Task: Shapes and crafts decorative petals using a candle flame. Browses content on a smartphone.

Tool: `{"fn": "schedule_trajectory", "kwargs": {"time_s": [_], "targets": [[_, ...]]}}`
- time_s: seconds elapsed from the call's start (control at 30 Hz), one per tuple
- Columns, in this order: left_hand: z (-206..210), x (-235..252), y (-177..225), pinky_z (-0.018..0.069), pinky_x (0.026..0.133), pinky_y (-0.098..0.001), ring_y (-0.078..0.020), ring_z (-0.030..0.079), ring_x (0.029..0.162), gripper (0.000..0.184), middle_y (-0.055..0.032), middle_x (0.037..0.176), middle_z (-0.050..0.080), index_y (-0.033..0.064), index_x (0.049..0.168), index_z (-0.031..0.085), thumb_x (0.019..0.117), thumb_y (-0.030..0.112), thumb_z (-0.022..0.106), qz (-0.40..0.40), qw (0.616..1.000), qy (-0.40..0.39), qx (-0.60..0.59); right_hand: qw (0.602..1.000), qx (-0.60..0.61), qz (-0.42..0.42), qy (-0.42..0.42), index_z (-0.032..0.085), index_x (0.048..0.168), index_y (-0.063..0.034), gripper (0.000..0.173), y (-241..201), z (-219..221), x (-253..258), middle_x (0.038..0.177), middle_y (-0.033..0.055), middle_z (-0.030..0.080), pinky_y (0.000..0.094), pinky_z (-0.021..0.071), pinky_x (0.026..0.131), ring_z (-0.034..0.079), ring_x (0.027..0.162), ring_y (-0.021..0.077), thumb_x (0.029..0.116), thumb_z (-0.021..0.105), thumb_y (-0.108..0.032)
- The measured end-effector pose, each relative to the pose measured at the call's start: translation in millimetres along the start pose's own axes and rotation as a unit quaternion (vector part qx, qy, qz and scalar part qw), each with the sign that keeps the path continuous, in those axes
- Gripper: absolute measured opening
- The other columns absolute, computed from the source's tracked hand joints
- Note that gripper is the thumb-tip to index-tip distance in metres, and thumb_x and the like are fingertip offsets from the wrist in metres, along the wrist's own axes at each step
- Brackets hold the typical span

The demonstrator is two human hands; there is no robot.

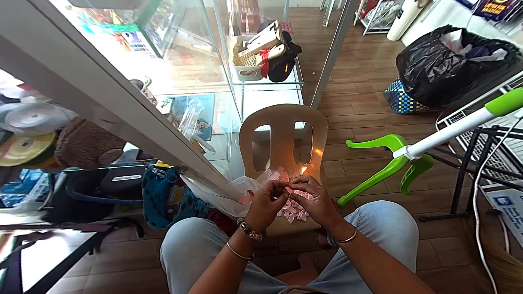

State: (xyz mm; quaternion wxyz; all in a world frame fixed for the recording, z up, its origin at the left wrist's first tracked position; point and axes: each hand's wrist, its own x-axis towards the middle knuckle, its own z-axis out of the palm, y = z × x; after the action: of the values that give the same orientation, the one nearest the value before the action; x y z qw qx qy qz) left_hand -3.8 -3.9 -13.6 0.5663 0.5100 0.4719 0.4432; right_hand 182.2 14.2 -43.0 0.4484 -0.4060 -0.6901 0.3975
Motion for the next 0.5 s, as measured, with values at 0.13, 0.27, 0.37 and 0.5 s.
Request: {"fn": "schedule_trajectory", "kwargs": {"time_s": [0.13,0.27,0.37,0.5], "targets": [[0.2,1.0,-0.2,0.0601,0.076,-0.0252,-0.0083,0.069,0.078,0.031,-0.0005,0.091,0.07,-0.0016,0.122,0.054,0.0921,-0.004,0.065,-0.014,1.0,0.008,-0.01,1.0,-0.004,-0.001,-0.003,0.079,0.104,-0.0039,0.019,-0.1,0.0,-0.2,0.118,0.0118,0.068,0.0254,0.0515,0.1,0.062,0.114,0.0129,0.0931,0.073,-0.018],[-0.1,1.3,0.9,0.06,0.075,-0.0252,-0.0083,0.069,0.078,0.032,-0.0002,0.091,0.069,-0.0008,0.121,0.052,0.0919,-0.004,0.066,-0.021,1.0,0.012,-0.012,1.0,-0.009,-0.014,-0.002,0.078,0.096,-0.0045,0.016,1.7,-0.4,0.5,0.114,0.0104,0.068,0.0242,0.0504,0.099,0.061,0.113,0.0114,0.092,0.075,-0.019],[1.2,1.3,5.4,0.0617,0.078,-0.0289,-0.0124,0.071,0.083,0.031,-0.0046,0.096,0.07,-0.0017,0.127,0.05,0.0975,-0.001,0.06,-0.055,0.997,0.021,-0.052,1.0,0.0,0.007,-0.005,0.076,0.095,-0.002,0.017,-2.5,-2.2,2.2,0.114,0.0113,0.066,0.0214,0.0523,0.094,0.062,0.109,0.0092,0.0934,0.073,-0.019],[5.7,2.8,9.4,0.061,0.082,-0.0364,-0.0202,0.072,0.092,0.032,-0.0117,0.108,0.069,-0.0027,0.133,0.051,0.1094,0.008,0.033,-0.135,0.972,0.044,-0.187,0.987,0.111,0.114,0.029,0.07,0.095,0.0026,0.013,-11.0,-3.2,5.8,0.117,0.0121,0.063,0.0188,0.0576,0.082,0.065,0.1,0.0068,0.0931,0.071,-0.01]]}}
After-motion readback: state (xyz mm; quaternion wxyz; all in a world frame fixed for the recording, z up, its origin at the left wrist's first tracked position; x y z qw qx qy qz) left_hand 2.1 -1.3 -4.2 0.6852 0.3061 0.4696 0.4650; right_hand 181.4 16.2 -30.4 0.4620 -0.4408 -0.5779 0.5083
